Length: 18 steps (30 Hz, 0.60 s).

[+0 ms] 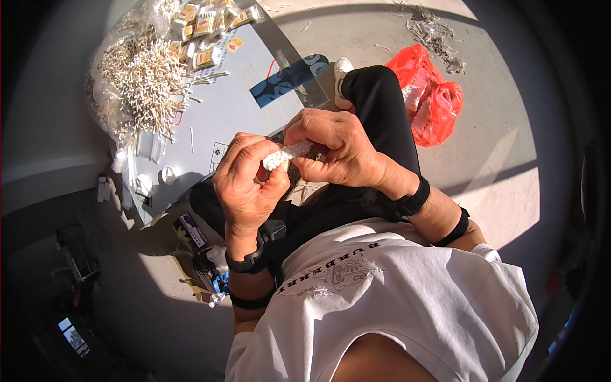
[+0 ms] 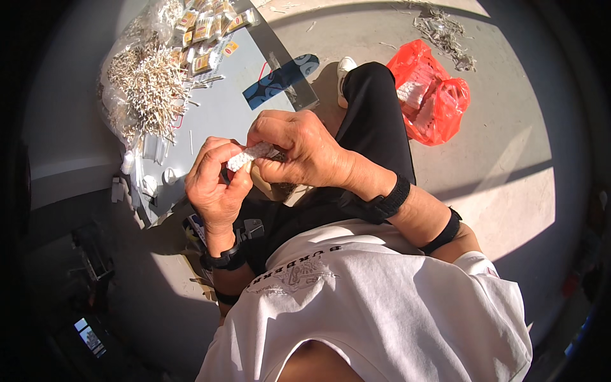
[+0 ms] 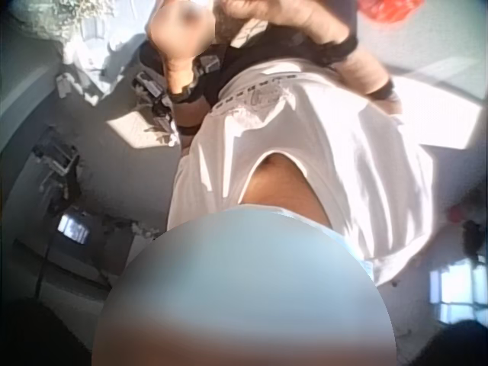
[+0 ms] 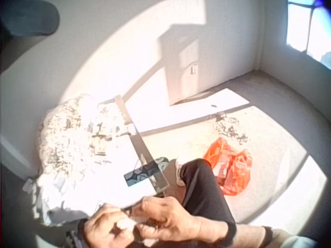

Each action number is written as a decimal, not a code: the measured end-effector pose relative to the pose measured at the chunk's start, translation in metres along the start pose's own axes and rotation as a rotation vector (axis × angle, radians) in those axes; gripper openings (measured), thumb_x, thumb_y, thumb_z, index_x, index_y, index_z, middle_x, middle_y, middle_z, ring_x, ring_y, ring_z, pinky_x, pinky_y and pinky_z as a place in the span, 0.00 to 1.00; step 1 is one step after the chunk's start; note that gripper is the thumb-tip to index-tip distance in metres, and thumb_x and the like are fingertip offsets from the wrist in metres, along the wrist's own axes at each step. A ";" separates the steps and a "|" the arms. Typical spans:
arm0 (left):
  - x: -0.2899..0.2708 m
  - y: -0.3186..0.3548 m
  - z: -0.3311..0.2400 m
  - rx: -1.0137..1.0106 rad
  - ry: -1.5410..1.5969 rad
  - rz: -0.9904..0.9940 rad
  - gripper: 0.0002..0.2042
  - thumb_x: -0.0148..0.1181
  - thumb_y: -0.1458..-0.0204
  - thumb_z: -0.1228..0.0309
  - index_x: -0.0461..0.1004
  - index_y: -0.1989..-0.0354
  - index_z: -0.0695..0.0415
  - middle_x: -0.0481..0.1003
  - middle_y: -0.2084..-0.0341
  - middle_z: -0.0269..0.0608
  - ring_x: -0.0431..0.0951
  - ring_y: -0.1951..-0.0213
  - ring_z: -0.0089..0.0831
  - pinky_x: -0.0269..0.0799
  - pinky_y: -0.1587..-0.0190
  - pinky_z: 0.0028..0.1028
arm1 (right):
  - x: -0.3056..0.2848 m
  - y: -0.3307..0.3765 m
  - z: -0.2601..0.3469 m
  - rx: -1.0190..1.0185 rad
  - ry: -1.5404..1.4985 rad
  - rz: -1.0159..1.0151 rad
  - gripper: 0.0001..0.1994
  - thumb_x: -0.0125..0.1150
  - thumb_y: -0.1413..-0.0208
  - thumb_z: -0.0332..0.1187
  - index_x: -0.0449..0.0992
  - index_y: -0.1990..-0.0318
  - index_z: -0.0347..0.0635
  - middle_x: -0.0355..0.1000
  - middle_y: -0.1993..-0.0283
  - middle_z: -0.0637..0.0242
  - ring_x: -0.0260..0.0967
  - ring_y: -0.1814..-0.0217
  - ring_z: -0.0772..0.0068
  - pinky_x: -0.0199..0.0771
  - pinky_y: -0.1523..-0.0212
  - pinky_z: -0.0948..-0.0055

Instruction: The recorder is sorting and packing small wooden sticks into plastic sleeves for retail sale.

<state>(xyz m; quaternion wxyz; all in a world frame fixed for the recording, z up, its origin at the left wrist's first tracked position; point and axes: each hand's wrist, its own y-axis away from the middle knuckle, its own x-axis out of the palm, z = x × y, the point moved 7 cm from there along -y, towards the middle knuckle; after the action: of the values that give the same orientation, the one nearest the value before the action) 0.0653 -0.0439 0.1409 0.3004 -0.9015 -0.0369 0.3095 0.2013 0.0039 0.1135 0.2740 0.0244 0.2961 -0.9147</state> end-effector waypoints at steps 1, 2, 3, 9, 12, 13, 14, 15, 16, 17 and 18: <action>0.000 0.000 0.000 0.000 -0.001 0.000 0.14 0.63 0.65 0.82 0.72 0.65 0.62 0.73 0.72 0.44 0.75 0.71 0.40 0.74 0.67 0.33 | 0.000 0.000 -0.001 0.007 -0.008 -0.002 0.11 0.66 0.58 0.25 0.74 0.64 0.35 0.73 0.66 0.61 0.71 0.67 0.66 0.70 0.69 0.74; 0.000 0.000 -0.001 0.001 -0.003 0.004 0.14 0.62 0.65 0.82 0.73 0.66 0.62 0.73 0.73 0.44 0.75 0.71 0.40 0.74 0.67 0.32 | 0.000 0.000 -0.002 0.015 -0.015 -0.004 0.11 0.66 0.58 0.25 0.75 0.64 0.34 0.73 0.66 0.62 0.71 0.67 0.67 0.69 0.69 0.75; 0.000 0.000 -0.001 0.002 -0.006 0.008 0.13 0.62 0.64 0.83 0.73 0.66 0.62 0.73 0.73 0.44 0.75 0.71 0.40 0.74 0.68 0.32 | 0.000 0.001 -0.002 0.015 -0.014 -0.005 0.11 0.66 0.58 0.25 0.75 0.64 0.34 0.73 0.66 0.62 0.71 0.67 0.67 0.69 0.69 0.75; 0.000 -0.001 -0.001 -0.017 0.000 0.015 0.13 0.62 0.64 0.83 0.73 0.67 0.63 0.74 0.73 0.44 0.75 0.71 0.40 0.74 0.68 0.32 | 0.000 0.001 -0.003 0.031 -0.043 -0.002 0.11 0.66 0.58 0.24 0.75 0.65 0.34 0.73 0.66 0.62 0.71 0.67 0.68 0.69 0.69 0.75; 0.000 0.000 0.000 -0.019 0.010 0.019 0.12 0.62 0.64 0.83 0.73 0.67 0.63 0.74 0.74 0.44 0.75 0.71 0.39 0.73 0.68 0.32 | 0.000 0.001 -0.004 0.037 -0.047 0.004 0.11 0.65 0.57 0.24 0.75 0.64 0.33 0.73 0.66 0.62 0.71 0.66 0.68 0.69 0.68 0.75; 0.000 0.000 0.000 -0.019 0.010 0.019 0.12 0.62 0.64 0.83 0.73 0.67 0.63 0.74 0.74 0.44 0.75 0.71 0.39 0.73 0.68 0.32 | 0.001 0.001 -0.004 0.026 -0.048 0.003 0.11 0.65 0.57 0.25 0.75 0.64 0.33 0.73 0.66 0.62 0.71 0.66 0.68 0.70 0.68 0.75; 0.000 0.000 0.000 -0.012 0.017 0.019 0.12 0.62 0.64 0.83 0.73 0.67 0.63 0.74 0.74 0.44 0.75 0.72 0.39 0.73 0.68 0.32 | 0.001 0.001 -0.004 0.016 -0.050 0.001 0.11 0.65 0.57 0.25 0.75 0.64 0.33 0.73 0.66 0.62 0.71 0.66 0.68 0.70 0.68 0.75; -0.001 0.000 0.000 -0.005 0.024 0.019 0.12 0.63 0.64 0.83 0.73 0.67 0.63 0.74 0.74 0.44 0.75 0.72 0.39 0.73 0.68 0.32 | 0.001 0.001 -0.004 0.016 -0.050 0.001 0.11 0.65 0.57 0.25 0.75 0.64 0.33 0.73 0.66 0.62 0.71 0.66 0.68 0.70 0.68 0.75; -0.001 0.000 0.000 -0.005 0.024 0.019 0.12 0.63 0.64 0.83 0.73 0.67 0.63 0.74 0.74 0.44 0.75 0.72 0.39 0.73 0.68 0.32 | 0.001 0.001 -0.003 0.023 -0.049 0.008 0.10 0.65 0.57 0.25 0.75 0.64 0.33 0.73 0.65 0.62 0.72 0.66 0.68 0.70 0.68 0.75; -0.001 0.000 0.000 -0.018 0.026 0.024 0.12 0.63 0.64 0.83 0.73 0.66 0.63 0.74 0.73 0.44 0.75 0.72 0.39 0.73 0.68 0.31 | 0.001 0.001 -0.003 0.030 -0.049 0.014 0.10 0.65 0.56 0.24 0.75 0.64 0.33 0.73 0.65 0.62 0.72 0.65 0.68 0.70 0.67 0.75; -0.001 0.000 0.001 -0.032 0.029 0.029 0.13 0.63 0.63 0.83 0.73 0.66 0.63 0.74 0.73 0.44 0.75 0.71 0.39 0.73 0.68 0.31 | 0.000 0.001 -0.004 0.030 -0.048 0.014 0.10 0.65 0.56 0.24 0.75 0.64 0.33 0.73 0.65 0.62 0.72 0.65 0.68 0.70 0.67 0.75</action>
<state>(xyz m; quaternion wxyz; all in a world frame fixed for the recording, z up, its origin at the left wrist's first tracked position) 0.0640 -0.0441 0.1408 0.2822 -0.9109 -0.0245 0.3000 0.2012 0.0050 0.1101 0.2871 0.0085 0.2753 -0.9175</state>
